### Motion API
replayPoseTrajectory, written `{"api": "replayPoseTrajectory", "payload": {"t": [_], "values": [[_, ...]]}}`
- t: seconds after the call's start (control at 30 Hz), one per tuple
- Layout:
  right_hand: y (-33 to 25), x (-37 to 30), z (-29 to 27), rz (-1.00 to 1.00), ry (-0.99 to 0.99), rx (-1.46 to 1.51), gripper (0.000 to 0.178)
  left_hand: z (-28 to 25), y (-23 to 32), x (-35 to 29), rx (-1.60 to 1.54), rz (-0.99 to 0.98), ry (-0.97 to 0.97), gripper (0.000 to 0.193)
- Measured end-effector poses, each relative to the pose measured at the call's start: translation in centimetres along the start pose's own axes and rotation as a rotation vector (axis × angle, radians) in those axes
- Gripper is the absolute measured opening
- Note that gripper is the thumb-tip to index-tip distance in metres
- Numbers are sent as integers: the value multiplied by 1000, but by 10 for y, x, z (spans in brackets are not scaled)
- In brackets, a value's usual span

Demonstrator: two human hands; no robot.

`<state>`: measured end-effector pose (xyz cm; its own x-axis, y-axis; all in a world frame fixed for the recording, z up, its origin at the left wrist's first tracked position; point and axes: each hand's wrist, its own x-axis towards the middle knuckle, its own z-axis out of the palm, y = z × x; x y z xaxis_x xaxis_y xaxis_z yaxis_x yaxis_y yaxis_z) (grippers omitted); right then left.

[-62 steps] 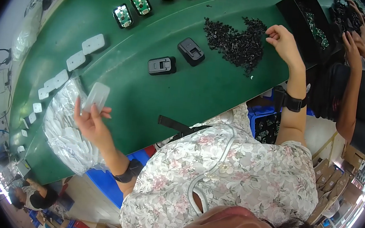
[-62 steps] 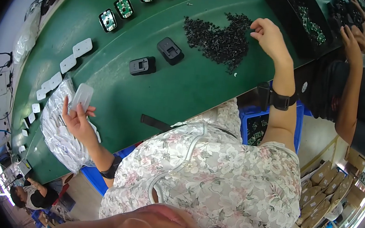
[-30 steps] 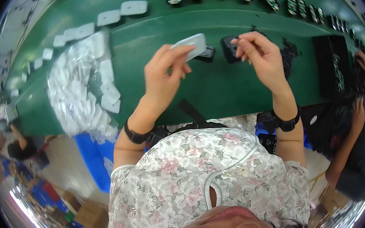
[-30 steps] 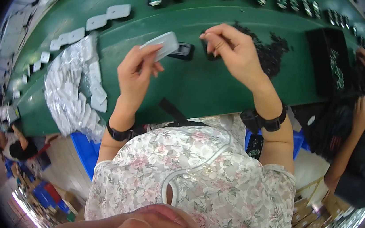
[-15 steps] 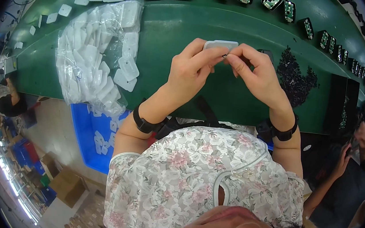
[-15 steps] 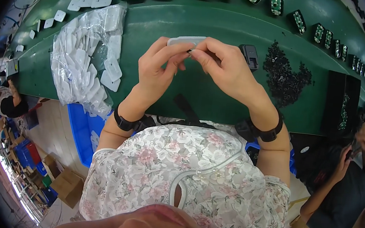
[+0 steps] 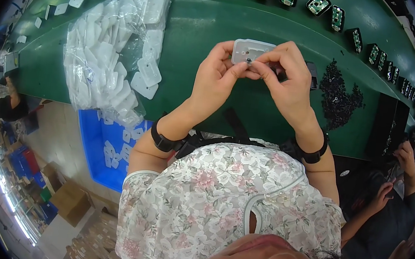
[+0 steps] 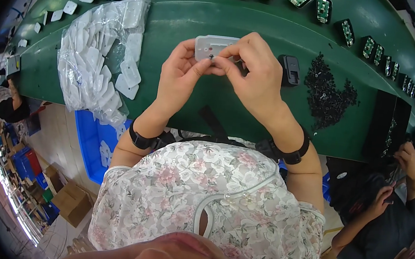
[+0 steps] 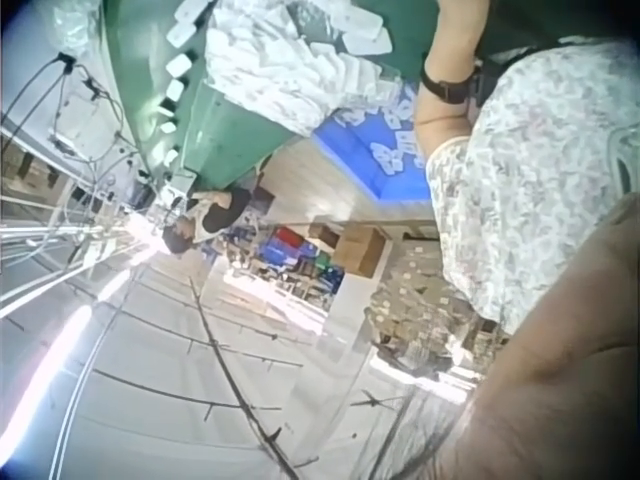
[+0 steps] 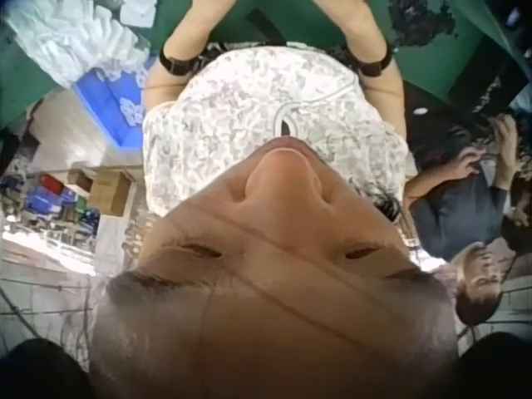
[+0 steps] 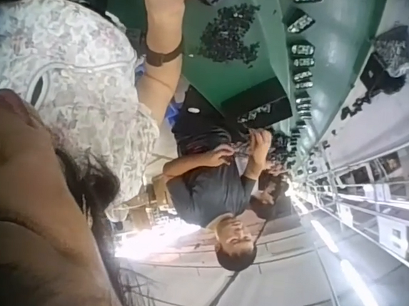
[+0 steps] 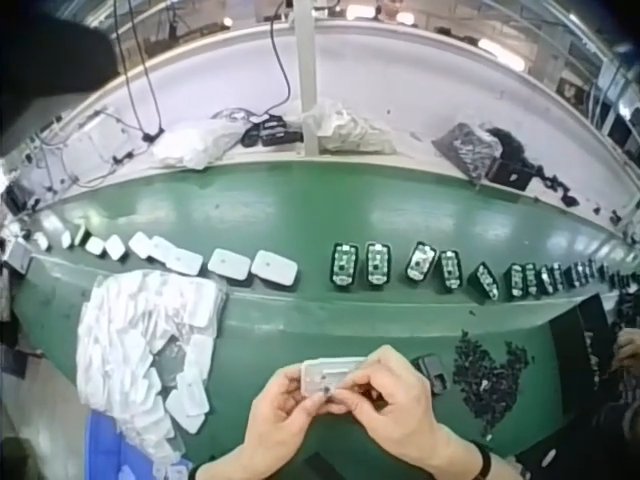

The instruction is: The person assembles electronic devices by picking up a white plastic cover, inserting a small black component into it, and pressing the cover onto a black base. This process is repeated multiple times throughout the video.

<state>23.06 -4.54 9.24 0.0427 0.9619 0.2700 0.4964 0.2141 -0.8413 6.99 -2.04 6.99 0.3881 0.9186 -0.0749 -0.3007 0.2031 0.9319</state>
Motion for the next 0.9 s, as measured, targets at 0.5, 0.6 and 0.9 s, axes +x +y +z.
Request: {"api": "replayPoseTrajectory", "payload": {"t": [0.5,0.6,0.9], "values": [[7,-10,14,251,-35,381,7,-3,-8,-6,272,262,-10,10],[7,-11,19,192,-15,321,9,-3,-7,-6,137,225,1,8],[2,-2,3,-7,-16,106,25,-5,4,-12,-17,78,6,8]]}}
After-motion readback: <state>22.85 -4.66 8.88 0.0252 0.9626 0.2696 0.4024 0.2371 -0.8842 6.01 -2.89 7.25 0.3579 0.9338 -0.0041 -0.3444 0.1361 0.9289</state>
